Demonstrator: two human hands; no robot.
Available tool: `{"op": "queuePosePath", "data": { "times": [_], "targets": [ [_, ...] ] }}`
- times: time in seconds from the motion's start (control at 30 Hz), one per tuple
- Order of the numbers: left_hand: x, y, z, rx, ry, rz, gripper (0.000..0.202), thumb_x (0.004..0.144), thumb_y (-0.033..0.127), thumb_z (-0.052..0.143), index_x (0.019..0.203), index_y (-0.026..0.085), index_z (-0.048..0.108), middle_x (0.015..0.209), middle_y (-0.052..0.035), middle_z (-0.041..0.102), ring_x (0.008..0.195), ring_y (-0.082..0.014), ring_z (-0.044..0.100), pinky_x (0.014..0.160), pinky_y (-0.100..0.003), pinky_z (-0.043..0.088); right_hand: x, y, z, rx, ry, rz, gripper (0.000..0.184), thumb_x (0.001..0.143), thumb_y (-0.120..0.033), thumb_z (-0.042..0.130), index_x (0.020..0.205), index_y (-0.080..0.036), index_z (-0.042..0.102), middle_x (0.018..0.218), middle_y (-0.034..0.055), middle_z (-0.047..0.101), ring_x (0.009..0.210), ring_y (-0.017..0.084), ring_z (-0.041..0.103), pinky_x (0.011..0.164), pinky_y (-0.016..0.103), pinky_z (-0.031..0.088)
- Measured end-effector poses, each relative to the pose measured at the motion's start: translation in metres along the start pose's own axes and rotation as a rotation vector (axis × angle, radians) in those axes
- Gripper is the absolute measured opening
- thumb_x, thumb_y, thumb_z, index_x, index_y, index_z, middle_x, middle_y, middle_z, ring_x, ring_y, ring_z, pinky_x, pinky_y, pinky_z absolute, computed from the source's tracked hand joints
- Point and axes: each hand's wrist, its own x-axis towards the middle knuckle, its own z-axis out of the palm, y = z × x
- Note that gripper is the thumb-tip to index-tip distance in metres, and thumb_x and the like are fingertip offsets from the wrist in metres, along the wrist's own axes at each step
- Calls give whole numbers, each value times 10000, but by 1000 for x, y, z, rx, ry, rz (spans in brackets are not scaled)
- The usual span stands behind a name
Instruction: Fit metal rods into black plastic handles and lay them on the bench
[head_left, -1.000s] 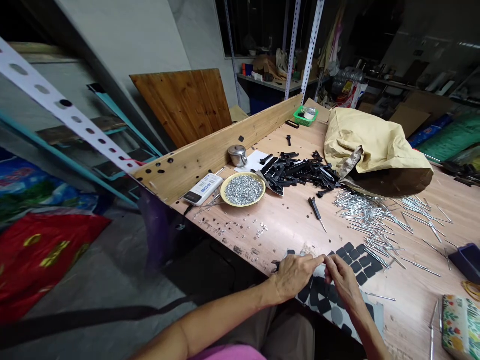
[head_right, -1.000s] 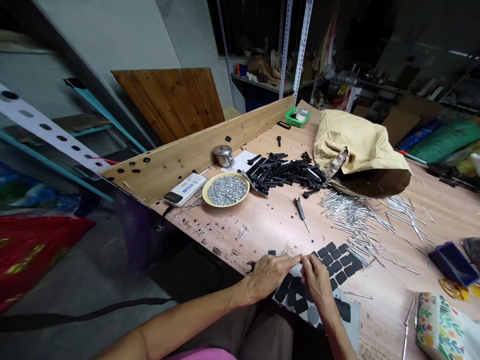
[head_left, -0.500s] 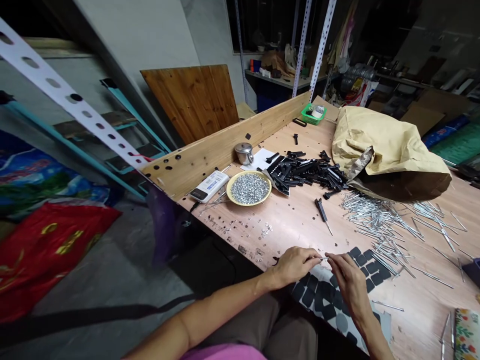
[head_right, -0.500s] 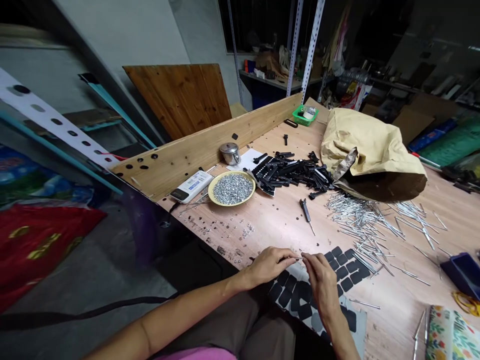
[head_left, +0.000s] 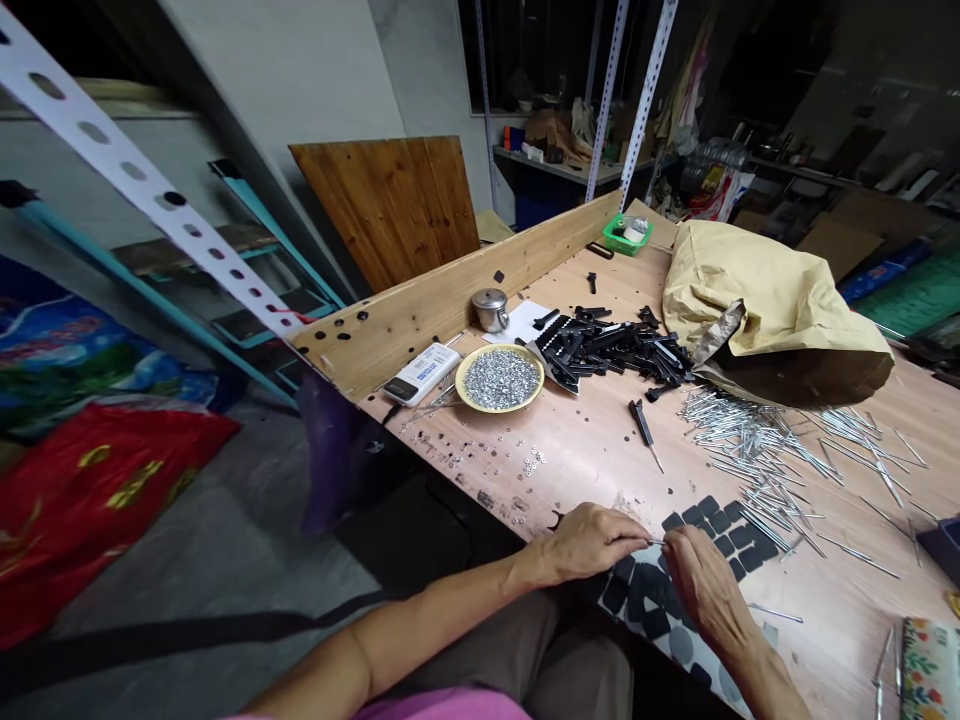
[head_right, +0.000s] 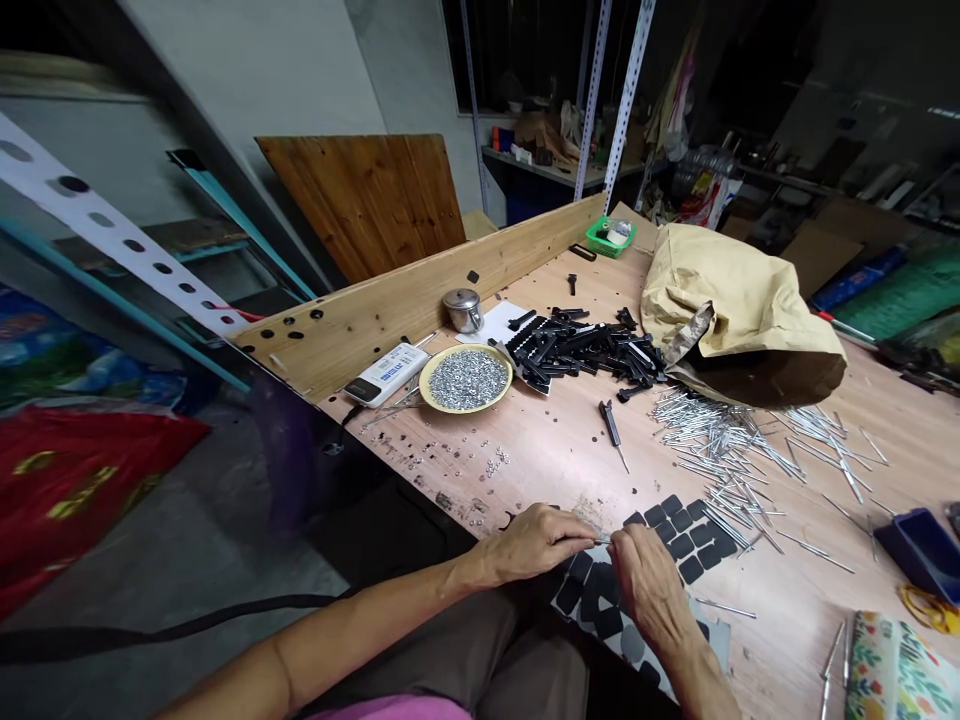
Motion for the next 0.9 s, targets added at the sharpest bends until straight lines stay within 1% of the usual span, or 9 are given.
{"op": "queuePosePath", "data": {
  "times": [0.1, 0.27, 0.47, 0.57, 0.63, 0.73, 0.8, 0.83, 0.9],
  "targets": [
    [-4, -2, 2, 263, 34, 139, 263, 916, 299, 451, 1020, 211, 677, 842, -12, 726, 759, -112, 672, 626, -165, 476, -4, -3, 1, 13, 18, 17, 185, 931, -146, 346, 817, -186, 486, 666, 10, 483, 581, 132, 453, 558, 239, 384],
    [-8, -5, 2, 402, 73, 260, 289, 941, 311, 398, 993, 218, 666, 767, 11, 698, 670, -78, 647, 545, -149, 435, -9, -7, -2, 46, -6, 44, 193, 941, -177, 343, 818, -198, 492, 655, -1, 485, 570, 127, 465, 555, 236, 392],
    [-11, -3, 8, 539, 158, 313, 350, 954, 321, 338, 929, 209, 669, 630, 6, 628, 549, -80, 588, 462, -163, 370, -10, -17, 1, 269, -58, 293, 291, 972, -312, 245, 780, -232, 448, 633, -24, 489, 518, 109, 485, 492, 215, 410],
    [-8, 3, 9, 392, 115, 191, 389, 952, 365, 330, 901, 186, 671, 691, -16, 644, 606, -85, 588, 510, -160, 388, -9, -18, 0, 273, -40, 351, 311, 974, -330, 236, 754, -234, 436, 603, -37, 472, 485, 97, 454, 469, 205, 398],
    [-6, 8, 6, 131, 12, 36, 434, 942, 420, 331, 856, 174, 678, 657, -10, 617, 578, -84, 552, 510, -163, 382, -7, -16, -5, 247, 1, 232, 275, 969, -278, 279, 775, -224, 466, 620, -26, 484, 516, 100, 461, 492, 206, 396],
    [-4, 11, -1, -370, -361, -201, 509, 904, 527, 346, 841, 142, 672, 480, 48, 416, 395, -60, 352, 405, -176, 297, -3, -12, -16, 175, 34, -27, 189, 938, -196, 377, 815, -209, 520, 644, -4, 515, 567, 119, 447, 541, 234, 386],
    [-5, 12, -4, -587, -557, -284, 547, 885, 568, 346, 875, 119, 659, 451, 83, 287, 346, -48, 220, 363, -181, 230, -1, -11, -21, 147, 19, -118, 174, 923, -173, 404, 818, -202, 540, 643, 4, 523, 575, 128, 430, 562, 254, 376],
    [-6, 12, -3, -623, -567, -295, 552, 885, 570, 343, 885, 114, 655, 451, 88, 269, 342, -47, 205, 360, -181, 221, -1, -11, -22, 143, 22, -121, 191, 924, -169, 395, 807, -200, 543, 634, 5, 518, 570, 129, 423, 562, 258, 370],
    [-7, 13, -1, -529, -393, -251, 528, 898, 543, 343, 861, 121, 658, 455, 69, 340, 361, -55, 291, 383, -180, 269, -2, -13, -19, 149, 28, -54, 236, 934, -184, 365, 775, -200, 539, 615, 3, 500, 559, 128, 424, 552, 255, 362]
  ]
}}
